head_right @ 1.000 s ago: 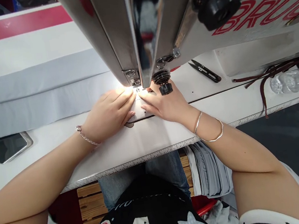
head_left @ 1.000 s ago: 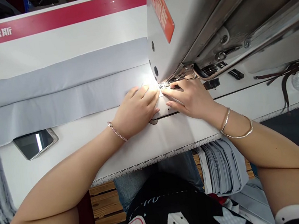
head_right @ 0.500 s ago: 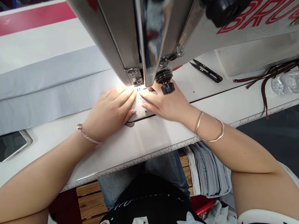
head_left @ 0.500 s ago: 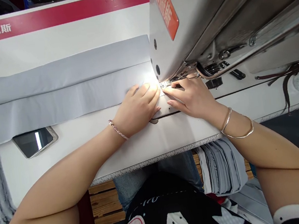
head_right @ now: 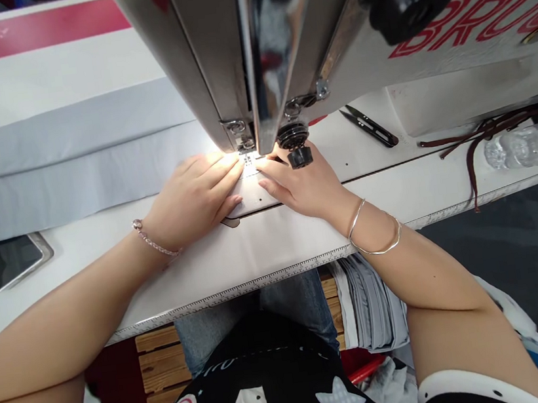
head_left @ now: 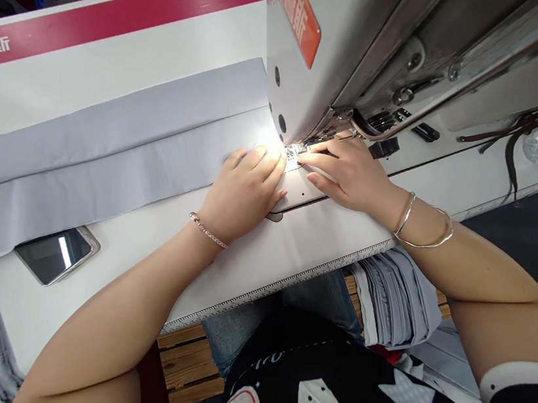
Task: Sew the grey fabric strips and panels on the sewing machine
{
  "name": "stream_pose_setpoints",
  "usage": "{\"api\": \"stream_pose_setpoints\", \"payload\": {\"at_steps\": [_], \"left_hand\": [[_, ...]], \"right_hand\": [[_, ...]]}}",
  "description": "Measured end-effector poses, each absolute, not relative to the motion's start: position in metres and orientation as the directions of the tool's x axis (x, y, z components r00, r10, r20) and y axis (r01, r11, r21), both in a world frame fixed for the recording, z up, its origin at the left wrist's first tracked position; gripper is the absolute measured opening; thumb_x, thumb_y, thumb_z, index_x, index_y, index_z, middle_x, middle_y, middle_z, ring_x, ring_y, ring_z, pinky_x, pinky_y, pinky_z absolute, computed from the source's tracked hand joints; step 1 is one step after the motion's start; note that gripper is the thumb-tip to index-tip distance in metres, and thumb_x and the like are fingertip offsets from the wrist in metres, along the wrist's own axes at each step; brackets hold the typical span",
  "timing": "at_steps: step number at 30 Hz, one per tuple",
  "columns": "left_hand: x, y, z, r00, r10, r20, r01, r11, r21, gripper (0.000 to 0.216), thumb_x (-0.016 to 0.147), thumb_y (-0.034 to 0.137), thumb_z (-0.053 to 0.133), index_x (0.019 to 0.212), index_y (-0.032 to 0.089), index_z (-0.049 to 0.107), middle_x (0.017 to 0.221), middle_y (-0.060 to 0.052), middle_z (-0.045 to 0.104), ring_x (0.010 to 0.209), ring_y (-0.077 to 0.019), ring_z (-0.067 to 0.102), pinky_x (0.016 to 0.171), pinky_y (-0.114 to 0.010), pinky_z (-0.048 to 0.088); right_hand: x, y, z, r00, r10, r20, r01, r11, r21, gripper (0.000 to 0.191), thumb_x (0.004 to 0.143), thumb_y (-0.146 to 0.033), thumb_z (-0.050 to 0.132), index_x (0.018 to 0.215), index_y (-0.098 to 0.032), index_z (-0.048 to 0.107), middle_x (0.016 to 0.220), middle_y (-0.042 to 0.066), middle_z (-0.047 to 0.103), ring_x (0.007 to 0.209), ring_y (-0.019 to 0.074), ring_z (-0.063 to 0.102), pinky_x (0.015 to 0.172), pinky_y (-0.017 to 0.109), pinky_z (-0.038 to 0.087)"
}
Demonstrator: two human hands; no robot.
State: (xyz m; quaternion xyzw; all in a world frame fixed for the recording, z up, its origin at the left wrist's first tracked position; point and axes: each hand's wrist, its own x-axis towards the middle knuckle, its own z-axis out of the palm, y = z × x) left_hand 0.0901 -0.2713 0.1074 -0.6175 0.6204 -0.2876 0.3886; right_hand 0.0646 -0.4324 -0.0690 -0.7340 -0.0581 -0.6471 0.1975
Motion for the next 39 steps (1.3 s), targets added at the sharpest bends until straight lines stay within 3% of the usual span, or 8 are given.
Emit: {"api": "stream_pose_setpoints", "payload": {"at_steps": [14, 39], "left_hand": [[0.0901, -0.2708, 0.1073, 0.066, -0.99, -0.128, -0.548, 0.071, -0.834, 0.049, 0.1, 0.031, 0.037, 0.142, 0.006, 0.047, 0.139, -0.018, 0.052, 0.129, -0.0345, 0.044, 0.104, -0.052, 0.039], [0.0917, -0.2709, 0.1074, 0.056, -0.99, -0.126, -0.536, 0.077, -0.841, 0.047, 0.1, 0.03, 0.039, 0.14, 0.007, 0.047, 0.134, -0.018, 0.055, 0.128, -0.0344, 0.045, 0.101, -0.051, 0.041]], "right_hand": [[0.0641, -0.4323, -0.0689, 0.201, -0.212, 0.956, 0.389, -0.879, -0.276, 0.046, 0.104, -0.044, 0.03, 0.119, -0.02, 0.067, 0.111, 0.01, 0.06, 0.103, 0.0264, 0.053, 0.091, 0.043, 0.04], [0.0677, -0.4328, -0.0705, 0.131, -0.214, 0.968, 0.443, -0.861, -0.25, 0.046, 0.105, -0.045, 0.032, 0.116, -0.017, 0.067, 0.109, 0.009, 0.061, 0.101, 0.025, 0.052, 0.088, 0.04, 0.038]]}}
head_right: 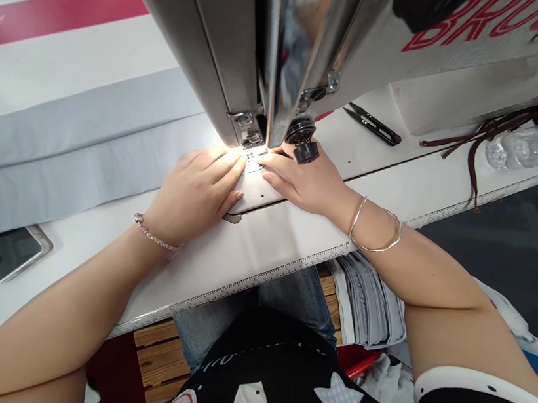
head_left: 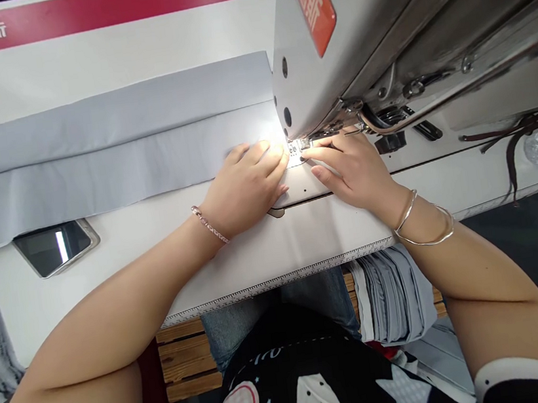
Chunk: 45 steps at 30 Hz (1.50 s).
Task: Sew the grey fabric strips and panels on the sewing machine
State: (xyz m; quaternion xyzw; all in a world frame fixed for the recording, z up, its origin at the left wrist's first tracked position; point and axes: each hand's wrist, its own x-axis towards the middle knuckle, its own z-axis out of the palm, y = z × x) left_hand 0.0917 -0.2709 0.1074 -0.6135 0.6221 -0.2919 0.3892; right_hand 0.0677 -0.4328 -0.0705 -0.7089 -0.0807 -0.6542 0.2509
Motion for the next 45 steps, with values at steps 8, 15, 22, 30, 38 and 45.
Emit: {"api": "stream_pose_setpoints", "payload": {"at_steps": [8, 15, 22, 30, 38, 45], "left_hand": [[0.0921, -0.2721, 0.108, 0.049, -0.992, -0.113, -0.537, 0.069, -0.841, 0.047, 0.099, 0.031, 0.04, 0.139, 0.008, 0.048, 0.132, -0.018, 0.056, 0.126, -0.0342, 0.047, 0.1, -0.05, 0.042], [0.0928, -0.2718, 0.1081, 0.037, -0.993, -0.111, -0.544, 0.073, -0.836, 0.048, 0.099, 0.031, 0.039, 0.14, 0.008, 0.047, 0.133, -0.018, 0.055, 0.126, -0.0339, 0.047, 0.1, -0.05, 0.041], [0.0922, -0.2724, 0.1088, 0.054, -0.991, -0.119, -0.539, 0.071, -0.839, 0.048, 0.099, 0.032, 0.039, 0.14, 0.007, 0.048, 0.134, -0.019, 0.054, 0.126, -0.0344, 0.046, 0.1, -0.051, 0.042], [0.0915, -0.2736, 0.11, 0.073, -0.989, -0.125, -0.529, 0.068, -0.846, 0.05, 0.099, 0.033, 0.041, 0.14, 0.005, 0.047, 0.135, -0.019, 0.054, 0.127, -0.0353, 0.046, 0.1, -0.051, 0.041], [0.0932, -0.2727, 0.1102, 0.059, -0.991, -0.121, -0.547, 0.069, -0.834, 0.05, 0.099, 0.034, 0.041, 0.141, 0.007, 0.046, 0.136, -0.019, 0.053, 0.129, -0.0351, 0.045, 0.101, -0.051, 0.041], [0.0926, -0.2734, 0.1099, 0.065, -0.991, -0.117, -0.54, 0.063, -0.839, 0.05, 0.1, 0.034, 0.039, 0.141, 0.007, 0.046, 0.136, -0.02, 0.053, 0.127, -0.0354, 0.045, 0.101, -0.051, 0.041]], "right_hand": [[0.0683, -0.4335, -0.0713, 0.148, -0.214, 0.966, 0.457, -0.851, -0.259, 0.046, 0.105, -0.046, 0.032, 0.118, -0.017, 0.066, 0.11, 0.009, 0.06, 0.102, 0.0248, 0.052, 0.09, 0.042, 0.038], [0.0689, -0.4333, -0.072, 0.148, -0.216, 0.965, 0.452, -0.853, -0.26, 0.046, 0.105, -0.045, 0.032, 0.118, -0.017, 0.066, 0.111, 0.009, 0.059, 0.104, 0.0252, 0.052, 0.09, 0.042, 0.038], [0.0695, -0.4334, -0.0719, 0.121, -0.205, 0.971, 0.435, -0.869, -0.237, 0.046, 0.105, -0.045, 0.032, 0.116, -0.016, 0.066, 0.109, 0.009, 0.06, 0.102, 0.0244, 0.053, 0.089, 0.041, 0.039], [0.0701, -0.4343, -0.0735, 0.153, -0.215, 0.965, 0.451, -0.853, -0.262, 0.043, 0.105, -0.045, 0.034, 0.119, -0.018, 0.065, 0.111, 0.009, 0.059, 0.103, 0.0246, 0.052, 0.093, 0.043, 0.039], [0.0699, -0.4341, -0.073, 0.157, -0.22, 0.963, 0.46, -0.846, -0.268, 0.045, 0.105, -0.046, 0.033, 0.119, -0.018, 0.065, 0.111, 0.009, 0.059, 0.104, 0.025, 0.052, 0.094, 0.043, 0.038], [0.0697, -0.4334, -0.0731, 0.16, -0.224, 0.961, 0.447, -0.852, -0.273, 0.045, 0.104, -0.046, 0.032, 0.119, -0.019, 0.065, 0.111, 0.009, 0.059, 0.105, 0.0252, 0.051, 0.094, 0.044, 0.038]]}}
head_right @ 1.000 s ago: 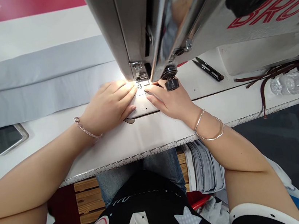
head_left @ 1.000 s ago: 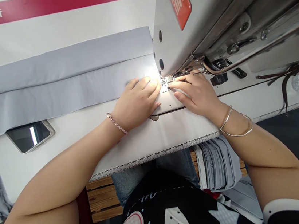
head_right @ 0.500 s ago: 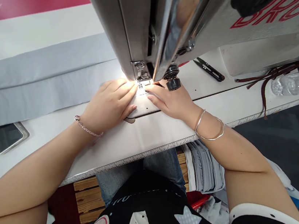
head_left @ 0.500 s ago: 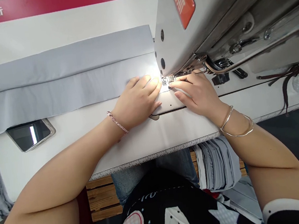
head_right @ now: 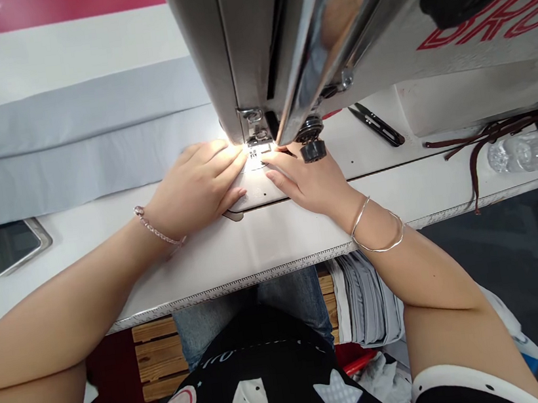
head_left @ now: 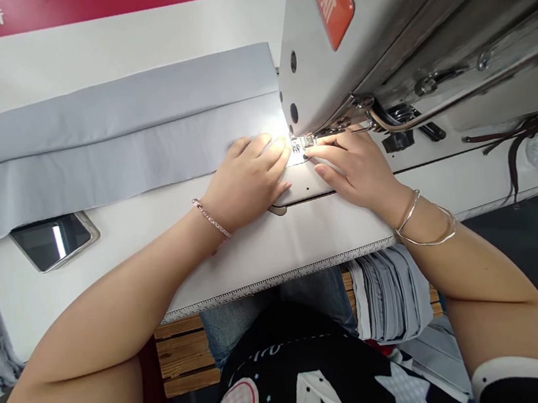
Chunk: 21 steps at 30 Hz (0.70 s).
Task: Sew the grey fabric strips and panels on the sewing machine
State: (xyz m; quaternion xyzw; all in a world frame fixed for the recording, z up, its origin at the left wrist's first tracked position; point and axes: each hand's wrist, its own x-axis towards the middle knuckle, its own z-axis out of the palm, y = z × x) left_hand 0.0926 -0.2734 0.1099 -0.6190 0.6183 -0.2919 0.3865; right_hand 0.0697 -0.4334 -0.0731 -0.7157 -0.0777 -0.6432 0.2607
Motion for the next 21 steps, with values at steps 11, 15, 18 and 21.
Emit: {"api": "stream_pose_setpoints", "payload": {"at_steps": [11, 15, 18, 21], "left_hand": [[0.093, -0.273, 0.109, 0.06, -0.992, -0.107, -0.548, 0.057, -0.834, 0.051, 0.1, 0.032, 0.037, 0.143, 0.007, 0.044, 0.135, -0.02, 0.053, 0.128, -0.0355, 0.044, 0.101, -0.051, 0.039], [0.095, -0.272, 0.109, 0.063, -0.992, -0.111, -0.563, 0.056, -0.825, 0.052, 0.099, 0.033, 0.039, 0.144, 0.006, 0.043, 0.137, -0.02, 0.052, 0.13, -0.0358, 0.043, 0.103, -0.052, 0.038], [0.092, -0.271, 0.111, 0.071, -0.992, -0.106, -0.566, 0.048, -0.823, 0.053, 0.099, 0.035, 0.043, 0.142, 0.005, 0.045, 0.138, -0.021, 0.051, 0.131, -0.0352, 0.042, 0.106, -0.052, 0.036], [0.087, -0.269, 0.121, 0.083, -0.991, -0.106, -0.594, 0.036, -0.803, 0.049, 0.099, 0.038, 0.045, 0.136, 0.006, 0.05, 0.139, -0.019, 0.051, 0.13, -0.0321, 0.043, 0.107, -0.048, 0.038]], "right_hand": [[0.07, -0.432, -0.073, 0.149, -0.238, 0.96, 0.448, -0.849, -0.281, 0.044, 0.104, -0.045, 0.033, 0.119, -0.019, 0.065, 0.11, 0.009, 0.058, 0.104, 0.0245, 0.053, 0.095, 0.043, 0.038], [0.071, -0.432, -0.072, 0.126, -0.222, 0.967, 0.421, -0.871, -0.255, 0.042, 0.104, -0.043, 0.034, 0.118, -0.018, 0.066, 0.109, 0.009, 0.059, 0.102, 0.0237, 0.054, 0.091, 0.041, 0.039], [0.068, -0.431, -0.072, 0.099, -0.203, 0.974, 0.389, -0.893, -0.226, 0.038, 0.104, -0.041, 0.036, 0.116, -0.018, 0.065, 0.111, 0.008, 0.06, 0.103, 0.0234, 0.054, 0.09, 0.039, 0.039], [0.061, -0.428, -0.068, 0.011, -0.126, 0.992, 0.334, -0.935, -0.122, 0.03, 0.101, -0.037, 0.046, 0.114, -0.017, 0.064, 0.11, 0.008, 0.061, 0.1, 0.0226, 0.054, 0.087, 0.038, 0.04]]}}
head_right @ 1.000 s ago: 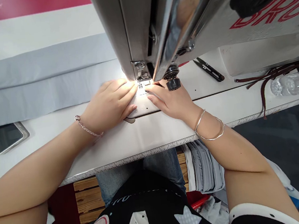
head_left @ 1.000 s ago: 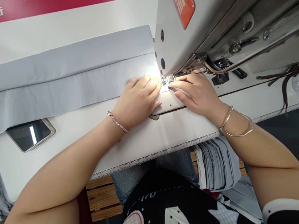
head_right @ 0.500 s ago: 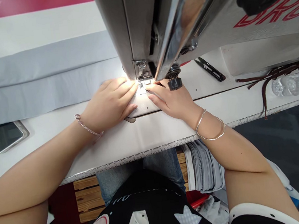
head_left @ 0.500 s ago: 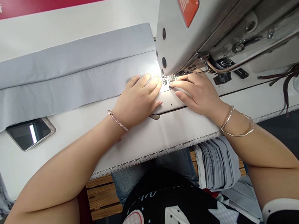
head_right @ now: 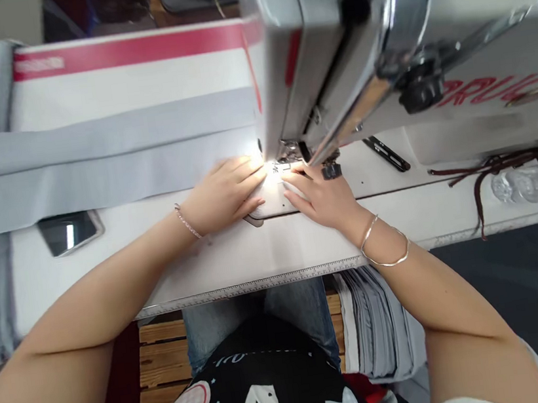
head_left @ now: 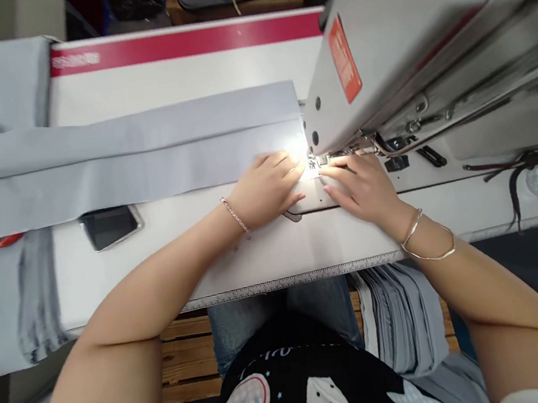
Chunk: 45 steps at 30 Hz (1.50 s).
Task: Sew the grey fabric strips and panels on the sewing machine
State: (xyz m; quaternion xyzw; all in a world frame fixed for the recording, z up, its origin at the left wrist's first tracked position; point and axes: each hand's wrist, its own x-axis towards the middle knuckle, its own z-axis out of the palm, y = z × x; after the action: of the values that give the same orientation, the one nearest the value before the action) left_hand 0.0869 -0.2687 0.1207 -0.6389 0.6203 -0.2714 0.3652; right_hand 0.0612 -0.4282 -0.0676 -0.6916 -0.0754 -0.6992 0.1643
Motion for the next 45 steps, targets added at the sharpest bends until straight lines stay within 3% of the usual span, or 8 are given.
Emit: {"api": "stream_pose_setpoints", "payload": {"at_steps": [7, 16, 21, 29, 33, 36, 40, 45], "left_hand": [[0.099, -0.247, 0.194, 0.198, -0.965, 0.17, -0.535, -0.251, -0.807, 0.043, 0.096, 0.031, 0.043, 0.133, 0.012, 0.053, 0.142, -0.015, 0.047, 0.13, -0.0319, 0.044, 0.106, -0.049, 0.041], [0.108, -0.204, 0.276, 0.533, -0.771, 0.349, -0.324, -0.567, -0.758, 0.065, 0.095, 0.038, 0.047, 0.151, 0.009, 0.03, 0.154, -0.014, 0.034, 0.142, -0.0255, 0.032, 0.119, -0.034, 0.026], [0.112, -0.193, 0.294, 0.554, -0.734, 0.393, -0.259, -0.601, -0.756, 0.064, 0.095, 0.041, 0.043, 0.15, 0.009, 0.032, 0.155, -0.015, 0.033, 0.141, -0.0292, 0.032, 0.117, -0.037, 0.027], [0.116, -0.2, 0.297, 0.545, -0.706, 0.452, -0.195, -0.631, -0.75, 0.063, 0.094, 0.048, 0.041, 0.148, 0.015, 0.034, 0.147, -0.016, 0.04, 0.13, -0.0362, 0.038, 0.109, -0.044, 0.034], [0.109, -0.203, 0.294, 0.552, -0.672, 0.494, -0.159, -0.666, -0.729, 0.054, 0.093, 0.05, 0.041, 0.133, 0.014, 0.048, 0.13, -0.018, 0.054, 0.125, -0.0363, 0.042, 0.1, -0.045, 0.041], [0.097, -0.202, 0.293, 0.57, -0.68, 0.461, -0.164, -0.644, -0.747, 0.04, 0.091, 0.048, 0.042, 0.105, 0.016, 0.061, 0.115, -0.017, 0.062, 0.119, -0.0346, 0.048, 0.095, -0.042, 0.043], [0.063, -0.193, 0.283, 0.616, -0.681, 0.396, -0.196, -0.62, -0.76, 0.039, 0.089, 0.051, 0.041, 0.075, 0.018, 0.056, 0.093, -0.015, 0.066, 0.094, -0.0304, 0.061, 0.079, -0.037, 0.045], [-0.006, -0.161, 0.238, 0.645, -0.692, 0.325, -0.311, -0.626, -0.715, 0.042, 0.083, 0.061, 0.043, 0.078, 0.019, 0.048, 0.083, -0.011, 0.063, 0.08, -0.0277, 0.06, 0.069, -0.034, 0.04]], "right_hand": [[0.056, -0.383, -0.021, -0.085, 0.15, 0.985, 0.218, -0.962, 0.166, 0.018, 0.097, -0.014, 0.049, 0.1, -0.013, 0.066, 0.1, 0.01, 0.062, 0.091, 0.0218, 0.051, 0.079, 0.034, 0.041], [0.064, -0.323, 0.067, 0.226, 0.152, 0.962, 0.313, -0.947, 0.076, 0.035, 0.096, -0.026, 0.058, 0.126, -0.008, 0.06, 0.133, 0.018, 0.05, 0.113, 0.0306, 0.047, 0.095, 0.04, 0.041], [0.057, -0.315, 0.09, 0.387, 0.148, 0.91, 0.255, -0.966, 0.049, 0.033, 0.094, -0.004, 0.04, 0.12, -0.007, 0.061, 0.109, 0.018, 0.059, 0.096, 0.0273, 0.054, 0.076, 0.035, 0.043], [0.056, -0.302, 0.098, 0.425, 0.119, 0.897, 0.223, -0.975, 0.023, 0.027, 0.088, 0.0, 0.042, 0.102, -0.006, 0.064, 0.098, 0.018, 0.059, 0.088, 0.0244, 0.057, 0.069, 0.03, 0.041], [0.061, -0.296, 0.098, 0.415, 0.113, 0.903, 0.219, -0.976, 0.022, 0.026, 0.083, 0.004, 0.043, 0.097, -0.005, 0.064, 0.093, 0.018, 0.058, 0.08, 0.0225, 0.057, 0.065, 0.03, 0.041], [0.059, -0.295, 0.093, 0.402, 0.101, 0.91, 0.215, -0.976, 0.013, 0.026, 0.081, 0.005, 0.043, 0.096, -0.005, 0.062, 0.09, 0.017, 0.058, 0.077, 0.022, 0.058, 0.062, 0.028, 0.039], [0.051, -0.296, 0.07, 0.346, 0.101, 0.933, 0.238, -0.971, 0.017, 0.023, 0.083, 0.002, 0.043, 0.097, -0.006, 0.06, 0.091, 0.016, 0.058, 0.075, 0.0224, 0.057, 0.058, 0.028, 0.036], [0.04, -0.306, 0.021, 0.223, 0.13, 0.966, 0.309, -0.949, 0.057, 0.014, 0.09, -0.009, 0.046, 0.091, -0.01, 0.06, 0.089, 0.012, 0.06, 0.077, 0.0208, 0.055, 0.063, 0.03, 0.038]]}}
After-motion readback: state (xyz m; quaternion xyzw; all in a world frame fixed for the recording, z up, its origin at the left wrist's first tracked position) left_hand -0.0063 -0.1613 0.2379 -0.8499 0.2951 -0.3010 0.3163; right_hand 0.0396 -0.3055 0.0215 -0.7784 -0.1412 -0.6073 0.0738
